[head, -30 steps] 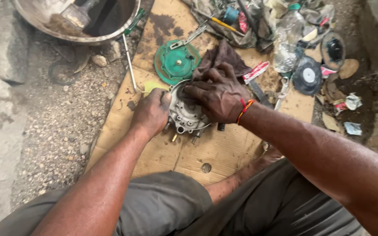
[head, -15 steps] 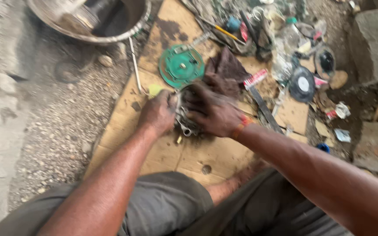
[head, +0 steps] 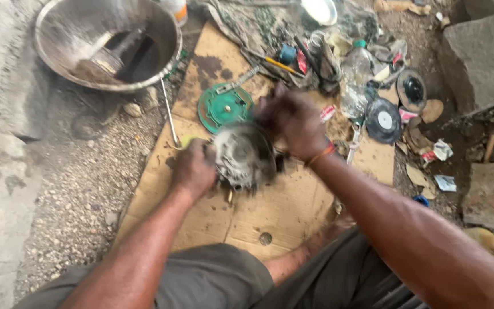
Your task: The person cleans and handles a metal mechanical component with a dark cloth and a small screwdriver-like tool while sitting on the ground.
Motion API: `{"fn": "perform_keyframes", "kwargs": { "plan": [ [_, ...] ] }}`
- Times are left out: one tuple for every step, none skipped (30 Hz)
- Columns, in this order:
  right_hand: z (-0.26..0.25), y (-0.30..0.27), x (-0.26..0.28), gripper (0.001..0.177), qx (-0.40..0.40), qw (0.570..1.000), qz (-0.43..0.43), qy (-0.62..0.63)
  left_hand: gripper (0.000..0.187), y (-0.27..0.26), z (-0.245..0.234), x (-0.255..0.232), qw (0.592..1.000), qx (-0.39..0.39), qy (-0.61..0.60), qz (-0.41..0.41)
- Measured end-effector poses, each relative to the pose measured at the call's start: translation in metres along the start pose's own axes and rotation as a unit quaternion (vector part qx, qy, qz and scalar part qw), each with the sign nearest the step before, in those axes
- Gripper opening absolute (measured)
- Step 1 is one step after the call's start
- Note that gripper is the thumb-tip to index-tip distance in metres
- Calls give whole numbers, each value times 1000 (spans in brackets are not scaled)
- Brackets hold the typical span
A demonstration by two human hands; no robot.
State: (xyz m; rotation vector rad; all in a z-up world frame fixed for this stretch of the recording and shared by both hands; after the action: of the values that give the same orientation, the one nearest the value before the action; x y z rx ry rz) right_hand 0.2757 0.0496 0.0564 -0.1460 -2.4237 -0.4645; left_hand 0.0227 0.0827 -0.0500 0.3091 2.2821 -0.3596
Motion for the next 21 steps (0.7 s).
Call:
{"fn": "perform_keyframes", "kwargs": {
  "plan": [
    [-11, 4, -28, 16, -23, 969, 85, 231, 41, -7, -2, 4, 1000, -19, -6, -12],
    [-18, 15, -54, 19, -51, 878, 158, 448, 42, -7, -9, 5, 999, -44, -11, -17],
    [-37, 25, -65, 16, -108, 887, 154, 422, 43, -8, -16, 3, 997, -69, -16, -23],
    [-54, 32, -70, 15, -163, 892, 144, 395, 46, -5, -16, 3, 998, -37, 0, -54],
    [-56, 35, -69, 14, -152, 901, 151, 379, 50, -4, -17, 2, 996, -5, 16, -85],
    [-57, 31, -65, 12, -135, 908, 161, 361, 53, -10, -17, 3, 992, 30, 31, -122],
    [-58, 26, -57, 11, -119, 916, 171, 344, 57, -11, -19, -2, 988, 60, 58, -131],
    [-46, 20, -48, 11, -71, 909, 196, 361, 62, -13, -19, -5, 982, 93, 86, -143],
    [-26, 12, -35, 12, -24, 899, 221, 376, 67, -16, -20, -8, 973, 126, 114, -154],
    [-16, 13, -9, 14, 27, 957, 137, 254, 68, -17, -22, -14, 973, 128, 125, -147],
    [-3, 10, 17, 16, 75, 988, 49, 125, 68, -18, -25, -19, 972, 130, 136, -141],
    [7, 4, 45, 15, 50, 997, -55, 23, 69, -16, -29, -24, 971, 129, 148, -133],
    [19, -6, 71, 15, 24, 984, -158, -79, 60, -15, -31, -28, 977, 116, 124, -127],
    [32, -13, 79, 17, 65, 979, -166, -99, 54, -15, -30, -31, 982, 106, 100, -122],
    [44, -21, 85, 19, 107, 972, -175, -120, 50, -14, -30, -33, 986, 95, 75, -117],
    [53, -27, 87, 22, 150, 961, -183, -141, 44, -14, -26, -35, 987, 100, 75, -100],
    [55, -29, 87, 22, 154, 960, -175, -153, 39, -13, -23, -38, 988, 105, 75, -82],
    [57, -30, 87, 25, 156, 959, -169, -163, 34, -13, -22, -38, 989, 108, 76, -66],
    [60, -31, 87, 30, 159, 958, -164, -174, 33, -14, -19, -35, 986, 122, 77, -79],
    [60, -32, 88, 31, 151, 955, -171, -189, 32, -14, -16, -33, 984, 135, 77, -90],
    [59, -33, 89, 31, 143, 952, -178, -204, 32, -14, -14, -30, 981, 148, 77, -101]
  ]
}}
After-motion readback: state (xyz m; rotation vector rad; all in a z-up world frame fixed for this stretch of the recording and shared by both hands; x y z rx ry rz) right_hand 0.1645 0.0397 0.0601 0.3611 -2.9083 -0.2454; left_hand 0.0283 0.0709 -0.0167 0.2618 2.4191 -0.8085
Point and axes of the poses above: each hand's wrist, its own y-axis towards the middle knuckle, its own z-axis out of the palm, x = y × z, the point moved 8 cm from there along y, towards the middle knuckle, and after that the axes turned 4 degrees about z, right-handed, at the moved point
